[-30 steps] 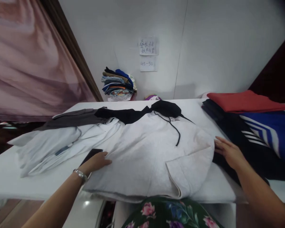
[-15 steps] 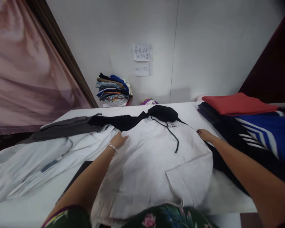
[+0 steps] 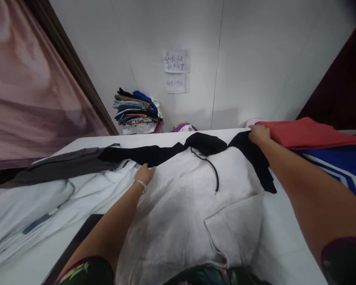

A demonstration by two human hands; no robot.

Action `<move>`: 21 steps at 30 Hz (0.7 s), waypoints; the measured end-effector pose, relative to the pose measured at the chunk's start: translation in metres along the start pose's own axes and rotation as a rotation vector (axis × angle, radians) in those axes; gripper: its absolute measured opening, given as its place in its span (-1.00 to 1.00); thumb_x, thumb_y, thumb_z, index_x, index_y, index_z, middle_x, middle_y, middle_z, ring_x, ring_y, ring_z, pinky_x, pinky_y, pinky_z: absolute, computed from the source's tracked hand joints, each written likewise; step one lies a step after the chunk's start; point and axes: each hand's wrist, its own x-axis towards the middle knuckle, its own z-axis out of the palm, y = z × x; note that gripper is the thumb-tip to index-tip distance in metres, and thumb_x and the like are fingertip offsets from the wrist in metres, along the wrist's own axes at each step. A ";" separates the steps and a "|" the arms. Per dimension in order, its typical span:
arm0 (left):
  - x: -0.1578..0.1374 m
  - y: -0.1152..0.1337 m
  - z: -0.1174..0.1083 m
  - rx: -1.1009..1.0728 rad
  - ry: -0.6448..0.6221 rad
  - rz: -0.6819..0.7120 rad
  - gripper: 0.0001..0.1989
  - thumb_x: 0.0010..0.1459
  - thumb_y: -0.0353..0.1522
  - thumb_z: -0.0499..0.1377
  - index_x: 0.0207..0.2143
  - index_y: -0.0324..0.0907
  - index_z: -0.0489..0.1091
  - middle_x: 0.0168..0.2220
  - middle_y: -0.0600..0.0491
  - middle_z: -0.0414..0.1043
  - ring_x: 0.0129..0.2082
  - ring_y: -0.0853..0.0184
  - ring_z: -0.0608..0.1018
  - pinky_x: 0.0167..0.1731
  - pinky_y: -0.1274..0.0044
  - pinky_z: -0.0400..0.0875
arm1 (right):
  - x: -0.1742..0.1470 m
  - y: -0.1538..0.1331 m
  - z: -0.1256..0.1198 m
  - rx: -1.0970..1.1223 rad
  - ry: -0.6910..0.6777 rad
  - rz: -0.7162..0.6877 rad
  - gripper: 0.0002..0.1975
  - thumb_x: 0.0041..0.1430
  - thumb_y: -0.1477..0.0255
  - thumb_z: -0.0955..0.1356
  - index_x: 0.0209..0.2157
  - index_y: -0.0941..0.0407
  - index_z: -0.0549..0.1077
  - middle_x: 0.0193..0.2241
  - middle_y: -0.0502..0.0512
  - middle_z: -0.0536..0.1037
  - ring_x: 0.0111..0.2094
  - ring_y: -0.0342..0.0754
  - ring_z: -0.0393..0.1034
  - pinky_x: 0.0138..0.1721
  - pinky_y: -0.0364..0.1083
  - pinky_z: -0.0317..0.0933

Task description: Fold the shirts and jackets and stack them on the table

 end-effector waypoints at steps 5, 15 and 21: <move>0.018 0.017 -0.017 0.138 0.213 0.159 -0.53 0.21 -0.12 -0.05 -0.04 -0.24 0.40 0.03 -0.23 0.34 -0.02 0.04 0.45 -0.10 0.34 0.35 | -0.038 -0.030 0.053 0.182 -0.210 -0.129 -0.73 0.15 0.43 0.31 -0.12 0.13 0.52 -0.07 0.21 0.53 0.00 0.11 0.35 0.03 -0.02 0.14; 0.065 0.072 0.011 0.169 -0.130 0.301 -0.21 0.09 -0.12 0.15 0.30 -0.17 -0.04 0.27 -0.24 0.06 0.10 0.00 0.37 -0.02 0.34 0.30 | -0.047 -0.058 0.108 0.499 -0.563 0.237 -0.53 -0.10 0.29 0.50 -0.14 0.23 0.47 -0.66 0.06 0.52 -0.66 -0.06 0.39 -0.55 -0.13 0.27; 0.075 0.080 0.019 0.133 -0.131 0.293 -0.67 0.11 -0.27 0.13 -0.08 -0.15 0.42 -0.01 -0.13 0.44 -0.02 0.11 0.48 -0.12 0.44 0.35 | -0.046 -0.067 0.119 0.707 -0.469 0.355 -0.72 0.05 0.34 0.42 -0.24 0.22 0.45 -0.73 0.03 0.45 -0.71 -0.09 0.34 -0.70 -0.18 0.18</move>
